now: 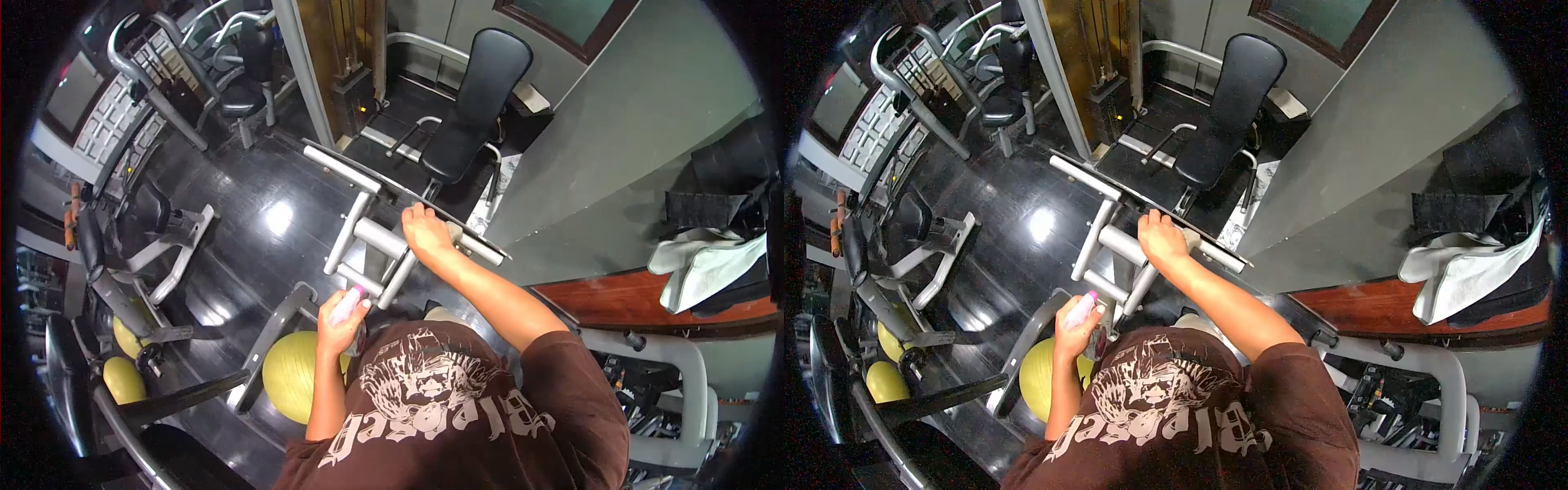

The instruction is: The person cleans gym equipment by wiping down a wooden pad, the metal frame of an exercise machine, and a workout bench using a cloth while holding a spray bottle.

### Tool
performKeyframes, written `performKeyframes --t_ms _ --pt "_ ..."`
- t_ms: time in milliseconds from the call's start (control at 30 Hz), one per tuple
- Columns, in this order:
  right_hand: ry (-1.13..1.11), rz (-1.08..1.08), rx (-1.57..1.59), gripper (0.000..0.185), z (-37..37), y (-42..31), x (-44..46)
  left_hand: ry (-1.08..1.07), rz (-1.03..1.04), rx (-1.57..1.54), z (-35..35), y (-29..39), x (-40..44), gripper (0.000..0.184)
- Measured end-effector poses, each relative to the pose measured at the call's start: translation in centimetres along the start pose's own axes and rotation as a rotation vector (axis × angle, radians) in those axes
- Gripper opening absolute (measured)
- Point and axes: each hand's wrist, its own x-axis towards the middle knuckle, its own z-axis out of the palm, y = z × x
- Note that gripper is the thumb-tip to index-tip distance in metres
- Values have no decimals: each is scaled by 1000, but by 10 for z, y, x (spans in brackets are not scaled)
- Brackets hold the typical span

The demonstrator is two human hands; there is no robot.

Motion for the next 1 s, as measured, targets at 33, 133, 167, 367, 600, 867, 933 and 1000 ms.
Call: performKeyframes --t_ms 33,133,167,367,600,867,933,1000 --pt "-3 -7 4 20 -1 -2 6 7 -10 5 -1 -1 0 18" --pt "-18 10 -41 19 0 -2 4 6 -56 14 -2 0 -1 18" --pt "-23 23 -66 18 0 -1 -1 4 -48 20 0 3 0 18" --pt "-99 100 -67 20 -15 33 -54 -57 35 96 4 12 17 19" --pt "-119 242 -34 31 -40 86 -141 -148 -37 104 14 15 35 25" --pt "-90 348 20 25 -38 91 -162 -174 -26 127 20 16 31 23" --pt "-159 321 33 22 -37 79 -147 -159 -9 113 19 8 27 24" --pt "-174 278 56 20 -34 64 -126 -139 -7 110 16 10 20 24"
